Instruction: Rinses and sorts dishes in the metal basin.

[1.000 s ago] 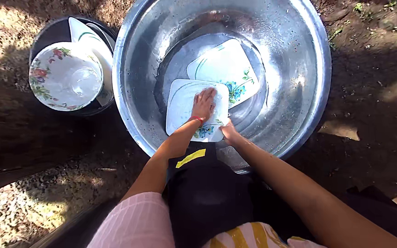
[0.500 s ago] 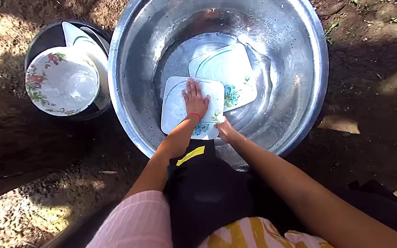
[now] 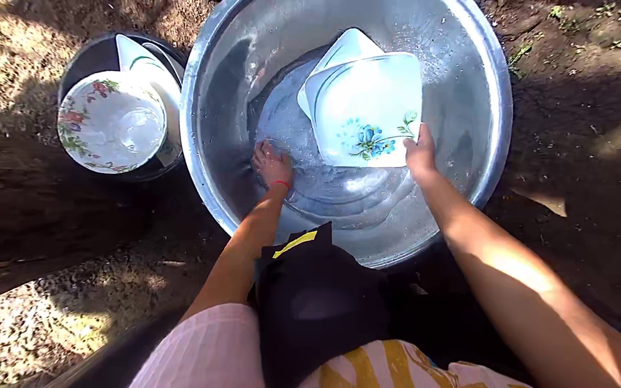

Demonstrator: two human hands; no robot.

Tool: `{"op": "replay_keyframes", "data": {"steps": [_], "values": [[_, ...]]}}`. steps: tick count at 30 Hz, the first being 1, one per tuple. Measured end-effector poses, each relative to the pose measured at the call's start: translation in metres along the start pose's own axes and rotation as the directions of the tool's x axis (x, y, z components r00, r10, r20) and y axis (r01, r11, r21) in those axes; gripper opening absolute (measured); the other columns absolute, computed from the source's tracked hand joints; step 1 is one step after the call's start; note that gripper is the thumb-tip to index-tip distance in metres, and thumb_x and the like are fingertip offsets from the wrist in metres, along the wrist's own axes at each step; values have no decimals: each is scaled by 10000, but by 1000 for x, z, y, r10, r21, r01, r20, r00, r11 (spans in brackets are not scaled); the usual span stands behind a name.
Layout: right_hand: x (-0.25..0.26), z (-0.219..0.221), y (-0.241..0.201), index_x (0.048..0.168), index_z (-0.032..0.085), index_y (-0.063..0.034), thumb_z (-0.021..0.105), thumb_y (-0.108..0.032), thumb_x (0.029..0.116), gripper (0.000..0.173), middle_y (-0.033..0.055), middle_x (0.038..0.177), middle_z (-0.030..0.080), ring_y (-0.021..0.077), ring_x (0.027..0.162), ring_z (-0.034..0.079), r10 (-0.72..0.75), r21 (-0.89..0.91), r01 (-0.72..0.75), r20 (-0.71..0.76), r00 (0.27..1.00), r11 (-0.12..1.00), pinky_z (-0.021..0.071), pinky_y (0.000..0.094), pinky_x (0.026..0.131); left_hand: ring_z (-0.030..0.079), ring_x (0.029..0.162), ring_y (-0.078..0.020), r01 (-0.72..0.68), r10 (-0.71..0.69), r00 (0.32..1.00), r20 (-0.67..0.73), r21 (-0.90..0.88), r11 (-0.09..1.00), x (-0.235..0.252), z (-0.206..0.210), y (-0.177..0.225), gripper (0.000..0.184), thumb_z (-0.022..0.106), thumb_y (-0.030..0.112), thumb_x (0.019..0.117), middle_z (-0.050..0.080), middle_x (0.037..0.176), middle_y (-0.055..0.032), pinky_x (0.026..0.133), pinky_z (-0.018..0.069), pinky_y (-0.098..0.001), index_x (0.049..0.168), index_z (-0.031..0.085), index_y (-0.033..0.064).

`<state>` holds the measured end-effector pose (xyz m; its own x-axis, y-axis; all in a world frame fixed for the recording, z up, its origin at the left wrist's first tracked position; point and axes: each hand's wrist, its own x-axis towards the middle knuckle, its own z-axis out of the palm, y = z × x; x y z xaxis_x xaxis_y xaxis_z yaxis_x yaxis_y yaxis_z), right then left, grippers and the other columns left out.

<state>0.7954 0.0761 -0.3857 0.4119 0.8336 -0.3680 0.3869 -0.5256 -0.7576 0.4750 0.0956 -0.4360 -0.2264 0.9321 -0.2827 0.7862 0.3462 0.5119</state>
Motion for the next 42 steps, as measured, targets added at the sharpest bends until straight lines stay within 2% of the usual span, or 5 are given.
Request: {"op": "replay_keyframes", "data": {"steps": [6,21,26,32,42], "values": [[-21,-23,-27,1550,341,45,458,51,1017,546,292,1536,436,391,1446,422,106,-182,-100,27,994,978,325,533,1189,636,962,-182,382,-312,912,264,-824,418,-32,38,53,433,235,189,1134,637,1126,-183,877,526,-324,1293,529,-87],[-81,74,37,1479,408,27,549,-122,1059,467,308,1305,588,396,1079,663,496,-275,-413,465,734,868,548,538,914,187,1575,-360,-873,774,426,468,-12,488,-30,93,-5,779,595,392,981,247,1689,-171,1250,74,-621,1609,304,36],[-90,92,41,1409,467,46,524,-192,1083,408,233,1074,654,228,799,685,558,-333,-450,545,625,829,575,363,772,25,1585,-422,-696,633,711,306,178,696,-29,58,26,754,332,500,1089,61,1718,-209,1229,65,-695,1626,186,-9],[-90,84,31,1417,477,64,426,-205,1116,407,282,1195,615,298,940,664,525,-281,-448,560,641,848,547,413,861,210,1571,-355,-921,793,162,588,-198,335,-39,76,-1,540,553,240,1011,333,1659,-148,1259,89,-597,1520,496,68],[-67,73,19,1366,551,96,525,-104,1047,377,324,1388,561,448,1319,542,429,-562,-153,401,809,813,406,602,1103,497,1354,-500,238,-210,945,251,-89,967,-13,-22,14,663,605,225,1040,472,1469,-360,1123,392,-614,1564,295,-39]]}}
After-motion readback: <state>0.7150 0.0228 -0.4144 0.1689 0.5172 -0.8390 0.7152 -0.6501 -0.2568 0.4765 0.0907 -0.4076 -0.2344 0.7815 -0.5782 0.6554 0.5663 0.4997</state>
